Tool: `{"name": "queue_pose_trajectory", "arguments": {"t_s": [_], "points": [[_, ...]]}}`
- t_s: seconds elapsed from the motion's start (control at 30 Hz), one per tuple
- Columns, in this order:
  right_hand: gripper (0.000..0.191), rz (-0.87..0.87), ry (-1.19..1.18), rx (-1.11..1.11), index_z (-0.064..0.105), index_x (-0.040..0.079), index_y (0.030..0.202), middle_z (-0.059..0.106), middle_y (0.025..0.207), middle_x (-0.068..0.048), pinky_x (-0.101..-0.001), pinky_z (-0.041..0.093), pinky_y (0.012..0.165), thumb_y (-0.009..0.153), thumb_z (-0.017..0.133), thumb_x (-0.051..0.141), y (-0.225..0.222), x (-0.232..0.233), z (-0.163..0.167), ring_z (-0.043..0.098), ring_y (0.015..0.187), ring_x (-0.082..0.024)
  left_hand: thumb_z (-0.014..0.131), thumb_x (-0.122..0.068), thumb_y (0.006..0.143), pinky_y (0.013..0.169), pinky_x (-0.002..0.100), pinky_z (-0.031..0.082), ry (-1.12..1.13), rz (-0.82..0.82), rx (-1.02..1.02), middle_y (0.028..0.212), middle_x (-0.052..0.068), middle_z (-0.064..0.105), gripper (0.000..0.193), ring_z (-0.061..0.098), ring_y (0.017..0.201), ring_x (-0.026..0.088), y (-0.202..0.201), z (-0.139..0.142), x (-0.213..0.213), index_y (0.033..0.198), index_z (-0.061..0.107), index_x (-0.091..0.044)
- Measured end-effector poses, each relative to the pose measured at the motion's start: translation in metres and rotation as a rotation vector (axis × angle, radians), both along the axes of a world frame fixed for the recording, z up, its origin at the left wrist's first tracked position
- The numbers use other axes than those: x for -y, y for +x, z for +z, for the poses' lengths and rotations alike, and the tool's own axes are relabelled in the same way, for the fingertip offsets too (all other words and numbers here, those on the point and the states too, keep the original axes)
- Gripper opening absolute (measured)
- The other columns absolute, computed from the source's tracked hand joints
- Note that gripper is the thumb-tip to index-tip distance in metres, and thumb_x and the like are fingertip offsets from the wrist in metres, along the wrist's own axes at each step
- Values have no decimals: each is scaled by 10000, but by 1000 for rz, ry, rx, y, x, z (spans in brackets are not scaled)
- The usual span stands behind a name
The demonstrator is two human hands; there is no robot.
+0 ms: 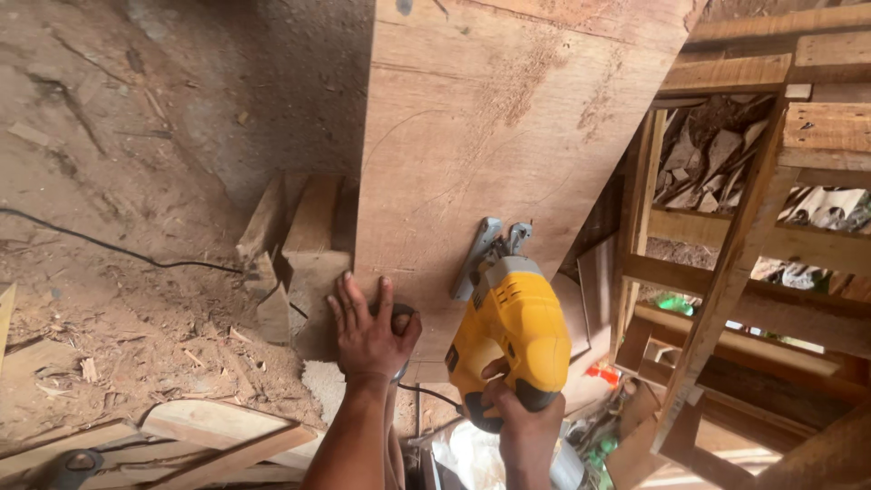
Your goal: The person uses a jigsaw to cut a circular shape out of a sheet of plywood, guided by a drawn line.
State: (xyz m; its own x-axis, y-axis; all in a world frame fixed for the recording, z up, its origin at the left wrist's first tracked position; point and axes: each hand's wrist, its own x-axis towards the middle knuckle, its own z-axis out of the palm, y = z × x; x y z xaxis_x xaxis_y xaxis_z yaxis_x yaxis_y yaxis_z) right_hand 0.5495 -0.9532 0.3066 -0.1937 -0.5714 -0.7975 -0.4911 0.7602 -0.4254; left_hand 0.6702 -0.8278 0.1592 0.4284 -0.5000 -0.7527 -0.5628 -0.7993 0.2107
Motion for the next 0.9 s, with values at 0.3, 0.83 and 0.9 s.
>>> {"name": "queue_pose_trajectory", "arguments": {"t_s": [0.3,0.83,0.9], "points": [[347,230,19,24,705,-28,1057,735,857,-168,-349,569,626,810,728,215,-21,-12,3,713,706,-209,481,-701,922,1252,593,66,-124,99,48,1635,343,56,801,102,1546,469,-14,8,-18,1585,350,-271],[353,246,-100,322,566,42,1300,643,1190,-112,-323,572,845,978,688,116,-121,-21,-111,645,1030,-197,584,-685,944,1277,538,34,-120,45,133,1659,252,-156,952,-20,1585,387,-42,42,-26,1667,113,-284],[382,246,-138,355,542,22,1296,642,1180,-136,-343,582,833,958,711,75,-124,-24,-105,650,1023,-220,622,-685,943,1276,533,95,-149,57,158,1654,240,-136,965,13,1564,410,-49,50,-25,1664,128,-277]]}}
